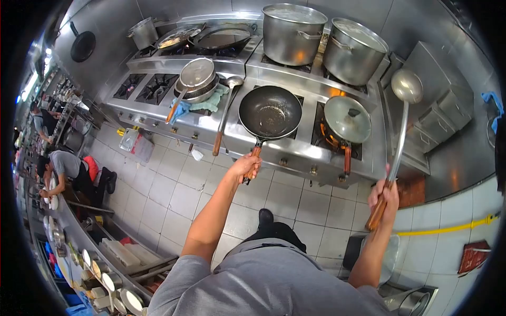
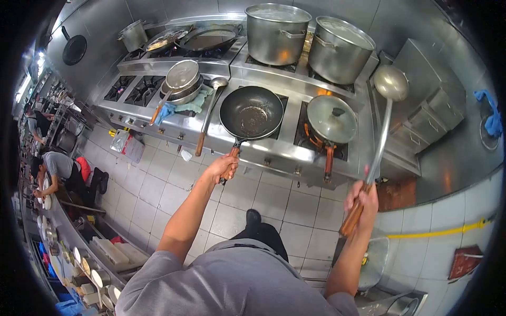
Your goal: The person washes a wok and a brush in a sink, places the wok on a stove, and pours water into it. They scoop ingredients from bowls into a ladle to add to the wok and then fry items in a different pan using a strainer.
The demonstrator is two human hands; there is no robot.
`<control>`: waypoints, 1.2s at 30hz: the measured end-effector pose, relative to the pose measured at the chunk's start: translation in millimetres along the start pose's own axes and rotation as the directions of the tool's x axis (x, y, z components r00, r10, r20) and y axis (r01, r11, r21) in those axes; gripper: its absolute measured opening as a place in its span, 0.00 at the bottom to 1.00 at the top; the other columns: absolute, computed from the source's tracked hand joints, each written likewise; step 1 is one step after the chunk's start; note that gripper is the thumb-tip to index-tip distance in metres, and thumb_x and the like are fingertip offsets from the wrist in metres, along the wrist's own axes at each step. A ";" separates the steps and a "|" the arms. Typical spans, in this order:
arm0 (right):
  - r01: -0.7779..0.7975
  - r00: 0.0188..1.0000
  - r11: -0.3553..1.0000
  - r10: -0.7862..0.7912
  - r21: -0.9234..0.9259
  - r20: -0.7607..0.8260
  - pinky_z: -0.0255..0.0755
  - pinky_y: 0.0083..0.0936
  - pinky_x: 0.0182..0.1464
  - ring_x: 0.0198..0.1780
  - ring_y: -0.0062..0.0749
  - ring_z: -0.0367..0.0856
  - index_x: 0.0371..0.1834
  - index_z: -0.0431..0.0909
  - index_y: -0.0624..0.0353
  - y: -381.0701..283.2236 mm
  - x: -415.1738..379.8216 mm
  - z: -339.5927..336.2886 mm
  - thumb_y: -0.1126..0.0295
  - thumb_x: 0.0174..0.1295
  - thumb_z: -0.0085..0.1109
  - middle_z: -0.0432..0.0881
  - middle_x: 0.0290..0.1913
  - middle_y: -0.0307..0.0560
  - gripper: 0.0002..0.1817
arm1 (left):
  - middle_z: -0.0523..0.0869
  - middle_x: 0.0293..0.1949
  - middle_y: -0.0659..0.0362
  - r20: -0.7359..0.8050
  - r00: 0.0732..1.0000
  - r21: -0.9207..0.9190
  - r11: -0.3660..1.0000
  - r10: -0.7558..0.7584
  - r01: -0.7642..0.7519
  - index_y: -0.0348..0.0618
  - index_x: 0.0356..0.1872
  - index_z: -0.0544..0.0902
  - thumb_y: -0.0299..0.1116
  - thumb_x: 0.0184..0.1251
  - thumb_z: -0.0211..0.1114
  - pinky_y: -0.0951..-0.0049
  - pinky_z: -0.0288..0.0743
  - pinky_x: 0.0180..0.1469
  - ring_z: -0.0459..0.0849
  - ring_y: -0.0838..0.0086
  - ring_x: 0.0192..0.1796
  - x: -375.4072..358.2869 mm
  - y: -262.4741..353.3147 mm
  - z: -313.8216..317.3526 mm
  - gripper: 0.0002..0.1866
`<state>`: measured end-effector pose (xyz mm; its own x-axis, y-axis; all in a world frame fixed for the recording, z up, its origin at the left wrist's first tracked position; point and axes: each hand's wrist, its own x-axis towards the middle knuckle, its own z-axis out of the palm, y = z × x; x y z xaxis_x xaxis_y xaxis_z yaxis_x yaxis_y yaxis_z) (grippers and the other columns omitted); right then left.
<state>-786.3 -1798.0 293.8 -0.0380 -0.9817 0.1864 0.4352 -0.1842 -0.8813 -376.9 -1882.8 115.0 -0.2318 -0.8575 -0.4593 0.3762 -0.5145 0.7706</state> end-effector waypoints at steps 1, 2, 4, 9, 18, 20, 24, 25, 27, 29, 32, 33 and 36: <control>-0.004 1.000 1.000 0.004 -0.024 0.025 0.66 0.17 0.18 0.19 0.21 0.70 0.71 0.55 0.61 -4.2 33.1 8.9 0.68 0.61 0.56 0.69 0.28 0.38 0.34 | 0.71 0.20 0.67 0.006 1.000 -0.005 1.000 0.005 -0.004 0.48 0.39 0.69 0.31 0.67 0.55 0.81 0.68 0.16 0.70 0.82 0.16 13.3 7.3 -3.1 0.05; -0.034 0.999 0.991 0.035 -0.126 0.009 0.65 0.17 0.19 0.20 0.20 0.70 0.68 0.58 0.61 -5.6 66.2 21.5 0.68 0.61 0.57 0.70 0.28 0.38 0.32 | 0.71 0.20 0.67 0.021 1.000 0.016 1.000 -0.007 0.007 0.49 0.38 0.69 0.32 0.67 0.56 0.81 0.68 0.16 0.70 0.82 0.16 29.1 11.8 -7.3 0.05; -0.054 0.998 0.955 0.059 -0.290 0.007 0.65 0.16 0.21 0.20 0.19 0.70 0.63 0.64 0.60 -5.7 129.6 51.4 0.68 0.61 0.58 0.71 0.28 0.37 0.27 | 0.71 0.20 0.67 0.006 0.996 0.032 0.996 -0.086 0.086 0.49 0.37 0.71 0.35 0.67 0.58 0.81 0.68 0.17 0.71 0.82 0.16 62.1 17.0 -17.5 0.06; -0.025 0.978 0.915 0.106 -0.403 0.182 0.67 0.18 0.24 0.22 0.21 0.72 0.48 0.70 0.59 12.4 289.6 120.6 0.70 0.61 0.55 0.73 0.26 0.37 0.13 | 0.74 0.21 0.65 -0.015 0.995 0.112 0.989 -0.099 0.100 0.46 0.39 0.73 0.46 0.66 0.62 0.77 0.70 0.18 0.73 0.80 0.17 81.6 51.4 -18.8 0.15; -0.126 0.976 0.779 0.207 -0.614 0.063 0.69 0.30 0.33 0.28 0.28 0.76 0.29 0.79 0.54 69.7 469.9 225.3 0.67 0.54 0.61 0.80 0.26 0.39 0.05 | 0.81 0.42 0.53 0.109 0.992 -0.030 0.998 -0.060 0.063 0.45 0.65 0.66 0.66 0.69 0.45 0.62 0.78 0.44 0.83 0.64 0.39 61.7 23.5 -78.4 0.37; -0.304 0.933 0.761 0.358 -0.574 -0.019 0.69 0.34 0.36 0.28 0.26 0.76 0.29 0.77 0.48 66.0 486.2 248.1 0.63 0.53 0.62 0.80 0.25 0.35 0.05 | 0.81 0.48 0.52 0.072 0.991 -0.073 0.990 -0.116 0.122 0.45 0.67 0.65 0.64 0.70 0.48 0.60 0.77 0.49 0.82 0.63 0.43 27.5 -21.0 -116.4 0.36; -0.471 0.862 0.847 0.501 -0.248 0.073 0.66 0.23 0.23 0.20 0.25 0.72 0.25 0.73 0.50 63.1 514.9 270.5 0.64 0.53 0.62 0.77 0.24 0.39 0.07 | 0.81 0.51 0.50 -0.290 0.929 -0.208 0.962 -0.232 0.176 0.41 0.63 0.70 0.50 0.70 0.58 0.68 0.81 0.38 0.83 0.66 0.40 -79.2 -112.8 -199.0 0.29; -0.505 0.846 0.860 0.509 -0.071 0.157 0.64 0.21 0.21 0.20 0.25 0.72 0.25 0.72 0.52 67.0 522.4 273.2 0.64 0.52 0.62 0.77 0.24 0.40 0.08 | 0.83 0.47 0.50 -0.477 0.852 -0.105 0.976 -0.216 0.189 0.38 0.58 0.73 0.46 0.69 0.59 0.67 0.81 0.34 0.83 0.66 0.37 -104.7 -150.0 -230.2 0.25; -0.514 0.848 0.851 0.483 0.112 0.218 0.63 0.19 0.18 0.19 0.25 0.72 0.24 0.71 0.54 69.5 535.8 274.1 0.65 0.52 0.62 0.76 0.24 0.41 0.10 | 0.82 0.34 0.54 -0.612 0.775 0.400 0.907 0.158 0.131 0.37 0.47 0.78 0.37 0.66 0.57 0.66 0.79 0.27 0.80 0.67 0.30 -171.3 -258.7 -307.9 0.15; -0.515 0.850 0.812 0.442 0.275 0.285 0.62 0.20 0.18 0.19 0.25 0.71 0.22 0.70 0.57 72.4 541.9 280.1 0.65 0.54 0.61 0.75 0.23 0.41 0.11 | 0.80 0.33 0.53 -0.852 0.468 -0.172 0.969 -0.236 0.176 0.44 0.45 0.77 0.37 0.65 0.56 0.62 0.73 0.22 0.79 0.65 0.28 -252.6 -307.4 -337.8 0.12; -0.511 0.857 0.803 0.451 0.307 0.248 0.60 0.21 0.18 0.18 0.24 0.69 0.21 0.70 0.56 62.5 540.5 299.4 0.65 0.57 0.58 0.74 0.22 0.42 0.11 | 0.79 0.37 0.48 -0.806 0.328 -0.519 0.855 -0.494 0.012 0.50 0.54 0.68 0.42 0.66 0.59 0.58 0.70 0.24 0.77 0.58 0.27 -334.9 -316.0 -340.3 0.19; -0.476 0.878 0.814 0.423 0.333 0.222 0.59 0.20 0.18 0.17 0.23 0.67 0.20 0.69 0.55 57.5 536.1 307.6 0.65 0.59 0.56 0.74 0.22 0.42 0.12 | 0.78 0.40 0.48 -0.799 0.398 -0.513 0.856 -0.450 -0.063 0.49 0.56 0.67 0.43 0.65 0.61 0.57 0.71 0.30 0.77 0.58 0.33 -353.6 -314.4 -334.0 0.22; -0.422 0.906 0.825 0.372 0.374 0.203 0.58 0.20 0.17 0.16 0.22 0.66 0.20 0.67 0.54 47.0 531.3 318.9 0.66 0.61 0.53 0.73 0.22 0.42 0.13 | 0.76 0.49 0.50 -0.764 0.598 -0.462 0.852 -0.242 -0.246 0.46 0.62 0.66 0.44 0.63 0.69 0.51 0.76 0.48 0.77 0.59 0.49 -384.3 -307.0 -322.0 0.31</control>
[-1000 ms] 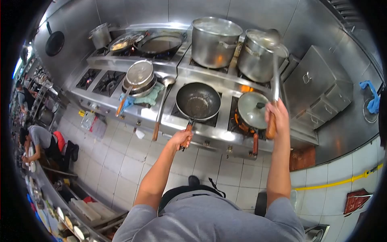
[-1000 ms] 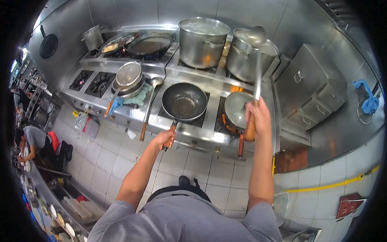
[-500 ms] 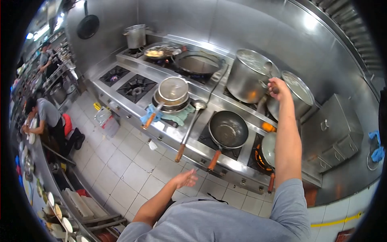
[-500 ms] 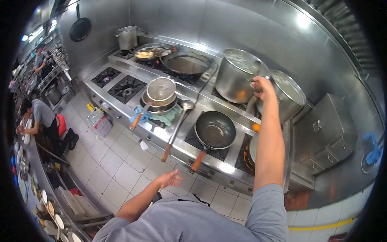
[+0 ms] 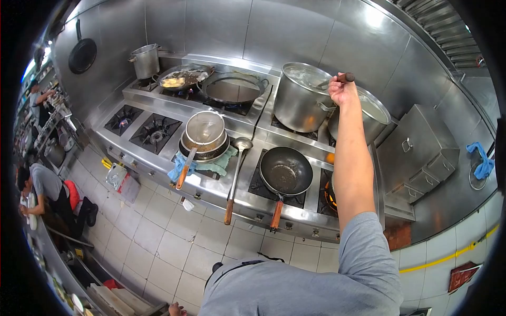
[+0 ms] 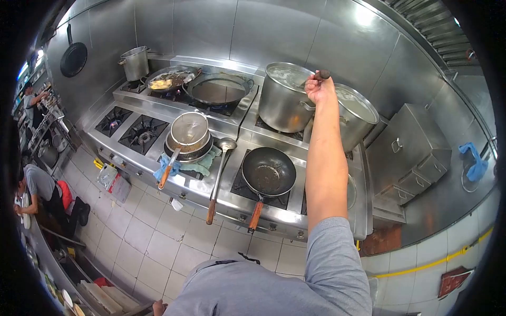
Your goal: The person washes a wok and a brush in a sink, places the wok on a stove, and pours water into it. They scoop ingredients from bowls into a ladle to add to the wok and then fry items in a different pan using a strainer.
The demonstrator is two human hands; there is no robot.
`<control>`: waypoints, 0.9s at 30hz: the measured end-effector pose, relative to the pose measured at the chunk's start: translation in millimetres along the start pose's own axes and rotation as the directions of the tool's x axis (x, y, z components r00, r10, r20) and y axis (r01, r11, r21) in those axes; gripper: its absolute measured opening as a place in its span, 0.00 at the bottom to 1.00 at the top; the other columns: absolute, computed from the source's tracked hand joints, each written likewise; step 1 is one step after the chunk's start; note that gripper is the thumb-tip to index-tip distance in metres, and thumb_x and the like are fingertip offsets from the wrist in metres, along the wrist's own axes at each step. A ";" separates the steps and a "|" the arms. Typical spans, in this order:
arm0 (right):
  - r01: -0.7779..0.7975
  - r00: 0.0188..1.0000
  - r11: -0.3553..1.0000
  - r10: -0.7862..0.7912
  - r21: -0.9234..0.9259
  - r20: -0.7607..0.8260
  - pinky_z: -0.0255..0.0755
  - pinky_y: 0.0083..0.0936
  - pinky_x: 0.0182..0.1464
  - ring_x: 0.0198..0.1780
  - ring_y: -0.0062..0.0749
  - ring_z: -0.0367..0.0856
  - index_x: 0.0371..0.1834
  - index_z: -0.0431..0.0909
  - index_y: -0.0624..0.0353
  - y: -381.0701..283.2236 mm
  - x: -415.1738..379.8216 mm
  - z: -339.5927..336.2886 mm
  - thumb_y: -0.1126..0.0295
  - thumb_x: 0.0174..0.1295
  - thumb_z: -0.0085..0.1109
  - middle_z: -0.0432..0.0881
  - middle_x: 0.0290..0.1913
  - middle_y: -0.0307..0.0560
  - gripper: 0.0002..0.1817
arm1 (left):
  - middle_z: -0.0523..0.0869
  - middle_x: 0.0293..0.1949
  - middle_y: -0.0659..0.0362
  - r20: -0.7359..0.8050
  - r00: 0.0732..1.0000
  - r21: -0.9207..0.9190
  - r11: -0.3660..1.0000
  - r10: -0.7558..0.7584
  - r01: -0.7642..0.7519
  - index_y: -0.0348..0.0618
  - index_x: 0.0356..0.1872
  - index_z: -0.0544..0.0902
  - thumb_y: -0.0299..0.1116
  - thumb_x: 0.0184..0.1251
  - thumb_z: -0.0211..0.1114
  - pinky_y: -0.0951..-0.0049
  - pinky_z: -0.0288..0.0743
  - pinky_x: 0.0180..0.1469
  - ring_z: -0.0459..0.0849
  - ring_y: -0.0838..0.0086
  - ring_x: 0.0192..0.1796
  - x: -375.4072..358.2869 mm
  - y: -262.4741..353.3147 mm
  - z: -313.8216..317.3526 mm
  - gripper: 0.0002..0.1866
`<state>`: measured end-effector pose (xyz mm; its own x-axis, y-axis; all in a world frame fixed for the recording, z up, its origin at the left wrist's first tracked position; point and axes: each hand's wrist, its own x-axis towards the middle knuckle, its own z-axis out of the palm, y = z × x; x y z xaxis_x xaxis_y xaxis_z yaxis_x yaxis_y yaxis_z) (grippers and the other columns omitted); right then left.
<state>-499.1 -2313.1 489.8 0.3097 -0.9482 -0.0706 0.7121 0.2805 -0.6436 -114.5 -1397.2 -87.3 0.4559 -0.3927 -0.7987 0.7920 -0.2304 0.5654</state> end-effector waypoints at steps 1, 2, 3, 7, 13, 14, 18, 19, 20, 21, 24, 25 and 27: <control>0.015 1.000 1.000 -0.015 0.004 0.015 0.58 0.19 0.17 0.16 0.22 0.66 0.20 0.66 0.54 -1.3 -2.3 3.0 0.66 0.62 0.51 0.73 0.22 0.42 0.13 | 0.78 0.47 0.49 -0.051 0.999 0.106 0.994 -0.013 0.018 0.44 0.59 0.67 0.44 0.64 0.66 0.51 0.76 0.44 0.78 0.58 0.45 18.2 9.8 13.1 0.28; 0.035 0.999 0.999 -0.035 0.018 0.011 0.57 0.19 0.17 0.16 0.21 0.65 0.21 0.66 0.54 -0.7 -8.8 9.7 0.66 0.63 0.50 0.72 0.23 0.42 0.13 | 0.79 0.45 0.49 -0.102 0.994 0.209 0.977 -0.026 0.047 0.43 0.57 0.68 0.44 0.66 0.62 0.52 0.76 0.39 0.79 0.57 0.40 35.8 19.3 25.8 0.25; 0.039 0.999 0.999 -0.039 0.018 0.008 0.57 0.19 0.17 0.16 0.21 0.65 0.21 0.66 0.54 0.0 -14.3 14.7 0.66 0.63 0.50 0.72 0.23 0.42 0.13 | 0.81 0.41 0.47 -0.211 0.977 0.397 0.911 -0.030 0.114 0.39 0.53 0.69 0.44 0.68 0.55 0.52 0.77 0.30 0.81 0.56 0.30 53.7 24.1 39.4 0.21; 0.056 0.998 0.998 -0.056 0.025 0.010 0.56 0.19 0.17 0.16 0.21 0.63 0.22 0.66 0.54 3.3 -33.2 23.2 0.67 0.63 0.50 0.72 0.24 0.42 0.12 | 0.82 0.39 0.50 -0.113 0.993 0.534 0.845 0.027 0.038 0.42 0.55 0.71 0.44 0.69 0.55 0.63 0.78 0.26 0.83 0.60 0.27 88.0 41.4 89.5 0.20; 0.018 0.997 0.999 -0.020 0.031 0.080 0.57 0.18 0.17 0.17 0.20 0.63 0.25 0.65 0.54 -2.5 -69.0 23.7 0.67 0.62 0.52 0.72 0.26 0.43 0.10 | 0.82 0.42 0.51 0.041 0.998 0.562 0.825 0.041 -0.057 0.45 0.55 0.72 0.45 0.69 0.57 0.63 0.78 0.29 0.83 0.62 0.31 100.7 67.0 150.9 0.20; 0.000 0.994 1.000 -0.003 0.025 0.110 0.57 0.18 0.17 0.17 0.19 0.63 0.26 0.65 0.54 -3.9 -77.6 25.6 0.66 0.62 0.53 0.72 0.26 0.43 0.10 | 0.82 0.42 0.51 0.053 0.998 0.528 0.847 0.043 -0.065 0.45 0.55 0.72 0.45 0.69 0.57 0.62 0.78 0.30 0.83 0.61 0.31 101.1 68.7 157.6 0.19; -0.003 0.979 1.000 -0.001 0.021 0.202 0.58 0.17 0.18 0.17 0.18 0.63 0.27 0.65 0.55 -0.8 -115.2 21.2 0.66 0.58 0.59 0.73 0.26 0.41 0.12 | 0.84 0.38 0.53 0.039 0.999 0.536 0.844 -0.007 -0.016 0.47 0.54 0.72 0.44 0.70 0.58 0.64 0.78 0.26 0.84 0.61 0.27 103.0 66.1 168.1 0.18; 0.002 0.981 1.000 -0.008 0.028 0.195 0.58 0.17 0.18 0.17 0.18 0.63 0.27 0.65 0.55 0.3 -124.9 18.2 0.66 0.58 0.59 0.73 0.26 0.41 0.12 | 0.84 0.38 0.53 0.040 0.999 0.545 0.838 -0.006 -0.017 0.47 0.54 0.72 0.44 0.70 0.58 0.64 0.78 0.26 0.84 0.61 0.27 102.3 63.4 168.5 0.18; -0.022 0.976 0.999 0.014 0.035 0.215 0.57 0.16 0.18 0.17 0.18 0.63 0.27 0.65 0.55 2.1 -136.5 16.2 0.66 0.58 0.59 0.73 0.26 0.41 0.12 | 0.84 0.39 0.52 0.045 0.999 0.570 0.822 -0.019 -0.010 0.46 0.55 0.72 0.44 0.70 0.58 0.63 0.78 0.27 0.84 0.61 0.27 100.3 61.1 168.9 0.18; -0.047 0.971 0.998 0.036 0.042 0.234 0.57 0.16 0.18 0.17 0.17 0.63 0.27 0.65 0.55 5.0 -149.1 14.7 0.66 0.58 0.59 0.73 0.26 0.41 0.11 | 0.84 0.39 0.52 0.049 0.998 0.594 0.804 -0.034 -0.002 0.46 0.55 0.72 0.44 0.70 0.58 0.63 0.78 0.27 0.84 0.61 0.27 99.6 58.2 167.1 0.19; -0.047 0.971 0.999 0.042 0.016 0.234 0.57 0.16 0.18 0.17 0.17 0.63 0.27 0.66 0.55 18.1 -186.9 6.6 0.64 0.59 0.59 0.72 0.25 0.39 0.12 | 0.83 0.43 0.50 0.038 0.997 0.640 0.768 -0.074 0.032 0.44 0.57 0.71 0.45 0.70 0.58 0.61 0.79 0.30 0.84 0.58 0.31 95.2 51.0 162.0 0.21; -0.052 0.974 0.999 0.050 -0.001 0.221 0.57 0.16 0.18 0.17 0.16 0.62 0.27 0.66 0.56 23.9 -198.9 1.1 0.64 0.60 0.58 0.72 0.25 0.39 0.12 | 0.83 0.45 0.49 0.034 0.995 0.649 0.759 -0.098 0.053 0.44 0.58 0.70 0.45 0.69 0.58 0.60 0.79 0.31 0.85 0.57 0.32 93.6 47.9 159.6 0.22; -0.126 0.950 0.992 0.123 -0.007 0.288 0.58 0.17 0.18 0.17 0.17 0.62 0.30 0.69 0.61 39.6 -219.6 -17.7 0.62 0.63 0.56 0.71 0.24 0.37 0.13 | 0.82 0.47 0.48 0.024 0.993 0.650 0.756 -0.114 0.072 0.44 0.59 0.70 0.46 0.69 0.58 0.59 0.79 0.33 0.84 0.56 0.35 90.3 43.8 158.6 0.24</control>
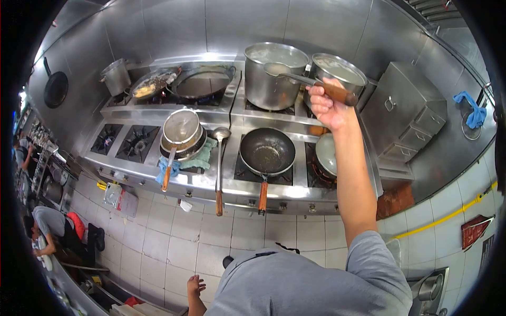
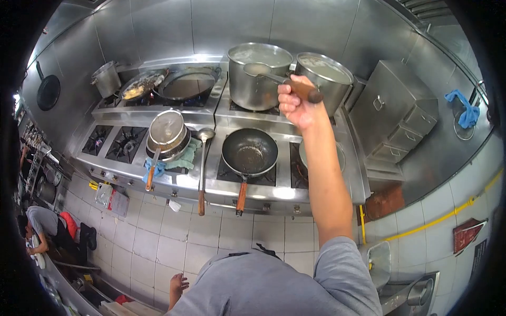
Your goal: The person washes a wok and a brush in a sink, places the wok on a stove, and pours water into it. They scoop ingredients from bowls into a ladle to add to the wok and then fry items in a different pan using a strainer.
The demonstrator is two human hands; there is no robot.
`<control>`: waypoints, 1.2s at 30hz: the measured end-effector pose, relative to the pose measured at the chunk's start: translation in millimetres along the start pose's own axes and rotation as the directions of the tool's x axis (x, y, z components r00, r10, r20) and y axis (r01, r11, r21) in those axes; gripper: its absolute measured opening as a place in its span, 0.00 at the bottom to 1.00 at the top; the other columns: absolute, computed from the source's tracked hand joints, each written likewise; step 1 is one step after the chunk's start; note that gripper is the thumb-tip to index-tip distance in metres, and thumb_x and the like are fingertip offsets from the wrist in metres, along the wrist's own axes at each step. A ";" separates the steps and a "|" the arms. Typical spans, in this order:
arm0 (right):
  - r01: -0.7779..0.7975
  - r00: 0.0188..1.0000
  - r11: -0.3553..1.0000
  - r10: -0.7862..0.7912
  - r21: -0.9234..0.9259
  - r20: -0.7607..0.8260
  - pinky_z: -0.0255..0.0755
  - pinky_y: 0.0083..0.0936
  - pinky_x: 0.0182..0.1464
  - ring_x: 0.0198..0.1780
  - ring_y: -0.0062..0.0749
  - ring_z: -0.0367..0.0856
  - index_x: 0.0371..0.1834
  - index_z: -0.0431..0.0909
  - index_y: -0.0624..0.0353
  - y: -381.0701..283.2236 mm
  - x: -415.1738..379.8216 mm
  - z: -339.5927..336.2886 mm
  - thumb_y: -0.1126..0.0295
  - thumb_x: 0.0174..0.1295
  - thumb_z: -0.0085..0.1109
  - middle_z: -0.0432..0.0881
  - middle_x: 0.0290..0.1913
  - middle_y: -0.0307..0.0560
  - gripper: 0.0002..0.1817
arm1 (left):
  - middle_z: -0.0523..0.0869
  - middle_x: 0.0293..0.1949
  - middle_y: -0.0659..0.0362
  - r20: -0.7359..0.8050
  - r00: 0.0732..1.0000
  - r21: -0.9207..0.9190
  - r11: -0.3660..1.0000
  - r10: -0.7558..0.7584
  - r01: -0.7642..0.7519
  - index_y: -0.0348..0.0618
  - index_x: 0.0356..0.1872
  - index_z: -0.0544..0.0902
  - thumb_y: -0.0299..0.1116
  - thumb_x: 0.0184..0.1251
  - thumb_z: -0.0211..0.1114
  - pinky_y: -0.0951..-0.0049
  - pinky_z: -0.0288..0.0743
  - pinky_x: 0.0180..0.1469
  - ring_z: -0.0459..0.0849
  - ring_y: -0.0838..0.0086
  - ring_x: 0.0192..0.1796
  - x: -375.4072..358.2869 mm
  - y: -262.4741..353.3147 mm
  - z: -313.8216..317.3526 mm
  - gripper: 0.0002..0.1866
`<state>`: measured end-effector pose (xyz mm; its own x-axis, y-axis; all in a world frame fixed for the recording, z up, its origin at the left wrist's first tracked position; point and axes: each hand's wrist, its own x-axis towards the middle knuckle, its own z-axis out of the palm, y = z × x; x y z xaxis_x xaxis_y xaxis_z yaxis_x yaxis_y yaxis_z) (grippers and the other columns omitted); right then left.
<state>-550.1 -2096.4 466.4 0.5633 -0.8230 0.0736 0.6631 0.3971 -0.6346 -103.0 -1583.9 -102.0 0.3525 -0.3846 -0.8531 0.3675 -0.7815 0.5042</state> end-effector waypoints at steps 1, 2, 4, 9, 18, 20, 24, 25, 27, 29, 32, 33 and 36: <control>-0.007 1.000 1.000 0.008 0.020 -0.016 0.59 0.17 0.18 0.17 0.17 0.63 0.33 0.71 0.64 11.4 -13.7 -6.2 0.61 0.63 0.55 0.71 0.24 0.36 0.14 | 0.82 0.47 0.48 0.005 1.000 -0.024 0.999 0.030 -0.030 0.43 0.59 0.69 0.46 0.68 0.58 0.59 0.79 0.33 0.84 0.57 0.35 0.6 -2.1 3.3 0.24; -0.020 0.999 0.999 0.021 0.044 -0.030 0.60 0.17 0.18 0.17 0.17 0.63 0.37 0.72 0.67 25.8 -27.6 -10.5 0.60 0.64 0.55 0.71 0.24 0.36 0.16 | 0.82 0.47 0.48 0.004 0.998 -0.050 0.997 0.057 -0.056 0.43 0.59 0.69 0.46 0.68 0.58 0.60 0.79 0.34 0.84 0.57 0.36 -1.6 -4.6 5.7 0.25; -0.049 0.998 0.998 0.047 0.049 0.032 0.62 0.16 0.18 0.17 0.17 0.65 0.46 0.72 0.70 52.9 -50.7 -38.3 0.61 0.66 0.52 0.72 0.25 0.36 0.19 | 0.82 0.47 0.48 0.015 0.998 -0.057 0.996 0.065 -0.065 0.44 0.59 0.70 0.46 0.68 0.58 0.62 0.79 0.33 0.84 0.58 0.37 -7.5 -4.2 12.0 0.24; -0.166 0.981 0.964 0.182 0.208 -0.065 0.64 0.16 0.17 0.16 0.18 0.65 0.51 0.72 0.67 131.7 -101.8 -105.6 0.61 0.67 0.48 0.71 0.25 0.38 0.19 | 0.83 0.45 0.51 0.013 1.000 0.024 0.999 0.020 -0.020 0.44 0.59 0.70 0.46 0.69 0.58 0.62 0.79 0.34 0.84 0.61 0.33 -17.6 -0.8 28.7 0.23; -0.473 0.856 0.778 0.292 -0.414 -0.427 0.70 0.22 0.25 0.24 0.23 0.72 0.70 0.59 0.64 187.5 -172.2 -150.8 0.67 0.60 0.57 0.76 0.31 0.40 0.34 | 0.83 0.41 0.52 0.005 1.000 0.090 0.996 0.013 -0.013 0.43 0.57 0.73 0.45 0.69 0.58 0.66 0.78 0.30 0.83 0.64 0.29 -27.9 0.3 39.8 0.21; -0.379 0.920 0.437 0.080 -0.816 -0.385 0.75 0.24 0.36 0.30 0.27 0.77 0.74 0.52 0.62 196.9 -186.8 -172.7 0.74 0.55 0.59 0.79 0.33 0.43 0.42 | 0.83 0.41 0.52 0.008 1.000 0.097 0.995 0.009 -0.010 0.43 0.56 0.73 0.45 0.69 0.58 0.66 0.78 0.30 0.83 0.65 0.29 -29.9 0.4 41.1 0.21; -0.361 0.885 0.249 -0.210 -0.898 -0.415 0.70 0.20 0.42 0.36 0.24 0.73 0.77 0.50 0.54 164.7 -179.5 -149.1 0.78 0.52 0.59 0.77 0.37 0.43 0.46 | 0.84 0.39 0.53 -0.026 0.999 0.065 0.998 0.019 -0.017 0.44 0.55 0.74 0.43 0.69 0.57 0.68 0.76 0.25 0.82 0.67 0.26 -23.4 -4.6 46.2 0.19; -0.265 0.901 0.303 -0.261 -0.916 -0.347 0.67 0.16 0.44 0.40 0.19 0.72 0.77 0.49 0.55 157.6 -164.1 -139.9 0.85 0.54 0.55 0.77 0.45 0.41 0.45 | 0.84 0.40 0.53 -0.036 0.999 0.065 0.998 0.004 -0.002 0.44 0.55 0.74 0.43 0.69 0.57 0.68 0.76 0.25 0.82 0.66 0.26 -21.4 -6.2 46.3 0.19; -0.127 0.894 0.115 -0.418 -0.985 -0.164 0.70 0.19 0.47 0.42 0.22 0.73 0.77 0.49 0.56 131.0 -123.9 -126.6 0.81 0.53 0.56 0.77 0.48 0.43 0.45 | 0.84 0.40 0.53 -0.021 1.000 0.084 0.996 0.012 -0.010 0.44 0.55 0.74 0.43 0.69 0.57 0.68 0.76 0.25 0.82 0.66 0.26 -25.3 2.1 51.3 0.19; 0.047 0.855 0.031 -0.517 -0.998 0.024 0.71 0.23 0.48 0.43 0.25 0.74 0.77 0.50 0.58 104.4 -69.4 -149.2 0.78 0.53 0.57 0.77 0.47 0.47 0.45 | 0.84 0.40 0.53 -0.017 1.000 0.103 0.995 0.015 -0.013 0.44 0.56 0.73 0.43 0.69 0.57 0.68 0.76 0.25 0.82 0.66 0.26 -21.7 8.4 55.0 0.19; -0.052 0.865 0.221 -0.478 -0.974 -0.154 0.72 0.25 0.44 0.40 0.29 0.76 0.70 0.60 0.62 43.6 17.8 -129.0 0.74 0.53 0.58 0.77 0.44 0.48 0.37 | 0.84 0.40 0.53 -0.013 0.999 0.048 0.998 0.048 -0.048 0.44 0.56 0.73 0.42 0.70 0.56 0.67 0.76 0.25 0.82 0.66 0.25 -14.5 9.3 54.3 0.19; -0.053 0.889 0.284 -0.424 -0.957 -0.175 0.71 0.27 0.39 0.36 0.29 0.76 0.62 0.66 0.62 23.6 49.2 -126.0 0.72 0.54 0.59 0.78 0.40 0.47 0.30 | 0.84 0.40 0.52 -0.033 0.997 0.039 0.997 0.071 -0.070 0.45 0.55 0.74 0.43 0.69 0.57 0.65 0.77 0.26 0.83 0.65 0.26 -14.2 10.4 54.5 0.18; -0.170 0.912 0.359 -0.295 -0.918 -0.284 0.64 0.28 0.24 0.25 0.27 0.74 0.41 0.73 0.56 -25.4 136.0 -140.1 0.67 0.54 0.61 0.78 0.30 0.42 0.13 | 0.84 0.39 0.52 -0.071 0.993 -0.013 0.995 0.094 -0.096 0.45 0.54 0.74 0.43 0.69 0.58 0.65 0.77 0.26 0.83 0.65 0.25 -17.9 8.3 54.1 0.18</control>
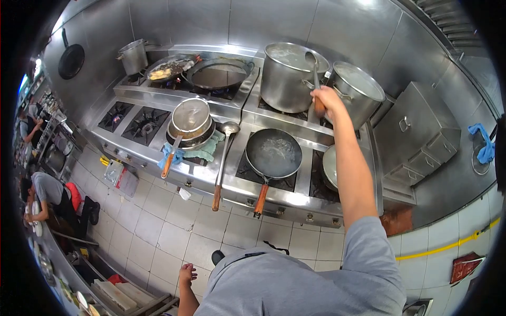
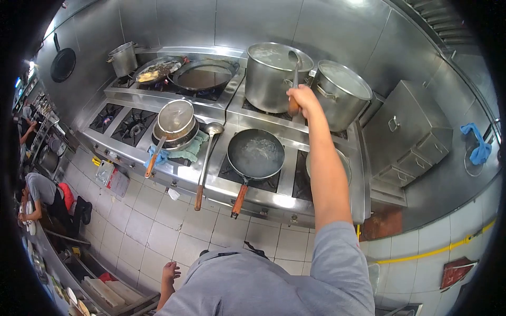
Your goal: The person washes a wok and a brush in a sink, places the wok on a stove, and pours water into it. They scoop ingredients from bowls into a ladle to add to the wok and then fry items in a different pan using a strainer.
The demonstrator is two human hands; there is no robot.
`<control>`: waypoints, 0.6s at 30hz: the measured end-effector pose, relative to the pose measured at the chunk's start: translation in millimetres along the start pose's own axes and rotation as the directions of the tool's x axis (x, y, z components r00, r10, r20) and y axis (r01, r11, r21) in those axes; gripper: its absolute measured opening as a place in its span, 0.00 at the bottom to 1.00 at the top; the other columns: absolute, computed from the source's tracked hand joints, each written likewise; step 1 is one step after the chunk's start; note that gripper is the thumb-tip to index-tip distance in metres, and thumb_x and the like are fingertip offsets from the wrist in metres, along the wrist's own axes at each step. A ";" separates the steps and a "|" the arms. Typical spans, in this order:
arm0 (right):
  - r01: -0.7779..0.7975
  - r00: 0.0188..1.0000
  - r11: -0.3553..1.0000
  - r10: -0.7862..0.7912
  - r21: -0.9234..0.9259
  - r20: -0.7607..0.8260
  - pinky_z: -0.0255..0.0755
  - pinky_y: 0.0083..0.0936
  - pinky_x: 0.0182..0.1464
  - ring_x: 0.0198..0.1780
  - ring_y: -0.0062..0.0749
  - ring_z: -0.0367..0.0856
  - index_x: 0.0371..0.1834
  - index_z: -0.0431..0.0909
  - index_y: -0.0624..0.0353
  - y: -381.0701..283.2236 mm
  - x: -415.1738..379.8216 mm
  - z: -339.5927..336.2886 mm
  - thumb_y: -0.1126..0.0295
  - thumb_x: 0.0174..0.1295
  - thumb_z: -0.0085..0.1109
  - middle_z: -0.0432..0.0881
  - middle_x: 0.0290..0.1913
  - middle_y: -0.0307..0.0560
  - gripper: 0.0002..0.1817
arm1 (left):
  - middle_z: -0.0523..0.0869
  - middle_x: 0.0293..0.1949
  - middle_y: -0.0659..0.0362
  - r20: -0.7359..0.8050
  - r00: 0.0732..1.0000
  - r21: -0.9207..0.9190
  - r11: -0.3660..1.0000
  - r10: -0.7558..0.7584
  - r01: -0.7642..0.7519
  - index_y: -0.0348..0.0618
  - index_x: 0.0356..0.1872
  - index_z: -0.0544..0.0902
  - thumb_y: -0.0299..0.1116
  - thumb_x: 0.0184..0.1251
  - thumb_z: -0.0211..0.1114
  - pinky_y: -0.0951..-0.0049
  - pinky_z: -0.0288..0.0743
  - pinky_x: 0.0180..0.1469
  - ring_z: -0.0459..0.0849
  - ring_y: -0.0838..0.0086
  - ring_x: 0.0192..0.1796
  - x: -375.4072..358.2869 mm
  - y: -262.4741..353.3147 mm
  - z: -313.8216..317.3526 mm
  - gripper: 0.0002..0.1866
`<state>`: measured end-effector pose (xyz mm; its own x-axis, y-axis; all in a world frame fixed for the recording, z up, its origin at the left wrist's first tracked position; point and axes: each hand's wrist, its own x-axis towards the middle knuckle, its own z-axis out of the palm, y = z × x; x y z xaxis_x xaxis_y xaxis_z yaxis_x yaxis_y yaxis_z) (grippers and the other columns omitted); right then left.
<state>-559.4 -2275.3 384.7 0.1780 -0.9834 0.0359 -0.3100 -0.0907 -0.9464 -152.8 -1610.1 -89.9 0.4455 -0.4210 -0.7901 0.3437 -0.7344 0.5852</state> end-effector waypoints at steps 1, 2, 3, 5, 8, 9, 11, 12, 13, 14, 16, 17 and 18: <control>-0.097 0.995 0.995 0.097 0.023 0.015 0.59 0.26 0.19 0.22 0.26 0.73 0.40 0.74 0.54 -28.0 -3.6 1.3 0.65 0.54 0.62 0.77 0.27 0.40 0.12 | 0.84 0.39 0.53 -0.014 1.000 -0.032 0.999 -0.008 0.008 0.45 0.54 0.74 0.43 0.70 0.58 0.67 0.76 0.24 0.82 0.66 0.24 -1.6 -3.2 -1.6 0.17; -0.121 0.992 0.984 0.123 0.129 -0.012 0.57 0.23 0.18 0.21 0.23 0.72 0.36 0.74 0.52 -41.4 2.8 4.7 0.65 0.53 0.64 0.77 0.26 0.38 0.11 | 0.84 0.39 0.53 -0.018 1.000 -0.044 0.999 -0.002 0.002 0.45 0.54 0.74 0.43 0.70 0.58 0.67 0.76 0.24 0.82 0.66 0.24 -2.7 -10.0 -3.0 0.17; -0.133 0.991 0.952 0.136 0.277 0.006 0.57 0.22 0.18 0.21 0.23 0.71 0.34 0.73 0.51 -52.3 9.5 5.3 0.65 0.53 0.64 0.76 0.25 0.38 0.10 | 0.84 0.38 0.53 -0.026 0.999 -0.055 0.998 -0.020 0.018 0.45 0.53 0.74 0.43 0.70 0.58 0.66 0.76 0.24 0.82 0.66 0.24 -4.7 -19.0 -3.9 0.17; -0.181 0.976 0.781 0.066 0.598 0.209 0.58 0.16 0.17 0.19 0.20 0.68 0.30 0.71 0.50 -67.4 16.7 -4.1 0.64 0.52 0.66 0.76 0.25 0.39 0.11 | 0.84 0.35 0.53 -0.051 0.997 -0.086 0.995 -0.055 0.051 0.46 0.51 0.75 0.42 0.69 0.58 0.64 0.76 0.22 0.82 0.64 0.22 -14.3 -36.6 -4.8 0.15; -0.195 0.978 0.494 0.033 0.847 0.205 0.56 0.15 0.15 0.16 0.19 0.63 0.27 0.66 0.53 -86.5 31.7 -6.3 0.64 0.61 0.56 0.72 0.24 0.42 0.10 | 0.84 0.35 0.53 -0.039 0.994 -0.050 0.994 -0.103 0.101 0.46 0.52 0.74 0.41 0.69 0.58 0.64 0.75 0.21 0.82 0.62 0.23 -32.7 -64.9 -8.1 0.15; -0.196 0.978 0.496 0.032 0.846 0.208 0.56 0.15 0.15 0.16 0.19 0.63 0.27 0.66 0.53 -93.1 30.1 -5.4 0.64 0.61 0.56 0.72 0.24 0.42 0.10 | 0.84 0.35 0.53 -0.039 0.994 -0.053 0.993 -0.104 0.102 0.46 0.52 0.74 0.41 0.69 0.58 0.64 0.75 0.21 0.82 0.62 0.23 -36.5 -73.3 -8.4 0.15; -0.168 0.981 0.383 -0.029 0.908 0.194 0.55 0.16 0.15 0.15 0.19 0.61 0.26 0.65 0.54 -104.4 25.9 -4.3 0.64 0.64 0.50 0.70 0.23 0.42 0.11 | 0.84 0.35 0.52 -0.052 0.990 0.049 0.990 -0.133 0.135 0.45 0.52 0.74 0.40 0.68 0.57 0.63 0.75 0.20 0.83 0.60 0.23 -40.4 -84.7 -9.7 0.16; -0.167 0.981 0.384 -0.030 0.908 0.193 0.55 0.16 0.15 0.15 0.19 0.61 0.26 0.65 0.54 -109.8 23.7 -4.0 0.64 0.64 0.50 0.70 0.23 0.42 0.11 | 0.84 0.35 0.52 -0.052 0.990 0.049 0.990 -0.131 0.134 0.45 0.52 0.74 0.40 0.68 0.57 0.63 0.75 0.20 0.83 0.60 0.23 -38.4 -86.4 -10.6 0.16; -0.176 0.977 0.353 -0.050 0.919 0.206 0.54 0.16 0.15 0.15 0.19 0.61 0.25 0.65 0.55 -114.3 21.1 -4.0 0.64 0.65 0.50 0.70 0.23 0.43 0.12 | 0.84 0.35 0.52 -0.045 0.990 0.054 0.990 -0.132 0.134 0.45 0.52 0.74 0.40 0.68 0.57 0.63 0.75 0.20 0.83 0.60 0.23 -35.6 -87.3 -11.9 0.16; -0.185 0.974 0.322 -0.068 0.929 0.217 0.54 0.16 0.14 0.15 0.19 0.61 0.25 0.65 0.56 -119.8 15.5 -3.6 0.64 0.65 0.50 0.70 0.23 0.43 0.12 | 0.84 0.35 0.52 -0.037 0.990 0.060 0.989 -0.133 0.135 0.45 0.52 0.74 0.40 0.68 0.57 0.63 0.75 0.20 0.83 0.60 0.24 -33.0 -87.3 -13.6 0.16; -0.163 0.977 0.320 -0.079 0.933 0.198 0.54 0.16 0.14 0.15 0.19 0.60 0.25 0.65 0.57 -128.5 3.4 -2.3 0.64 0.64 0.50 0.70 0.24 0.43 0.12 | 0.84 0.35 0.52 -0.020 0.991 0.077 0.988 -0.135 0.136 0.44 0.52 0.74 0.40 0.68 0.57 0.63 0.75 0.20 0.83 0.60 0.24 -27.3 -86.3 -17.5 0.16; -0.167 0.975 0.296 -0.094 0.940 0.203 0.54 0.16 0.14 0.15 0.19 0.60 0.25 0.65 0.57 -131.9 -4.0 -1.3 0.64 0.64 0.50 0.70 0.24 0.43 0.12 | 0.84 0.35 0.51 -0.011 0.991 0.086 0.987 -0.135 0.135 0.44 0.53 0.74 0.40 0.68 0.57 0.63 0.75 0.20 0.83 0.60 0.24 -27.2 -84.0 -19.2 0.16; -0.171 0.972 0.272 -0.109 0.947 0.206 0.54 0.15 0.14 0.15 0.19 0.60 0.26 0.65 0.58 -135.3 -11.5 -0.2 0.65 0.64 0.51 0.70 0.24 0.43 0.12 | 0.84 0.35 0.51 -0.008 0.991 0.093 0.987 -0.134 0.135 0.44 0.53 0.74 0.40 0.68 0.57 0.63 0.75 0.20 0.83 0.60 0.24 -25.5 -80.5 -20.6 0.16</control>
<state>-519.8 -2251.7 512.4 0.3995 -0.9139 0.0716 0.7696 0.2920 -0.5679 -174.7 -1529.3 -113.1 0.4017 -0.3144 -0.8601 0.3222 -0.8307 0.4541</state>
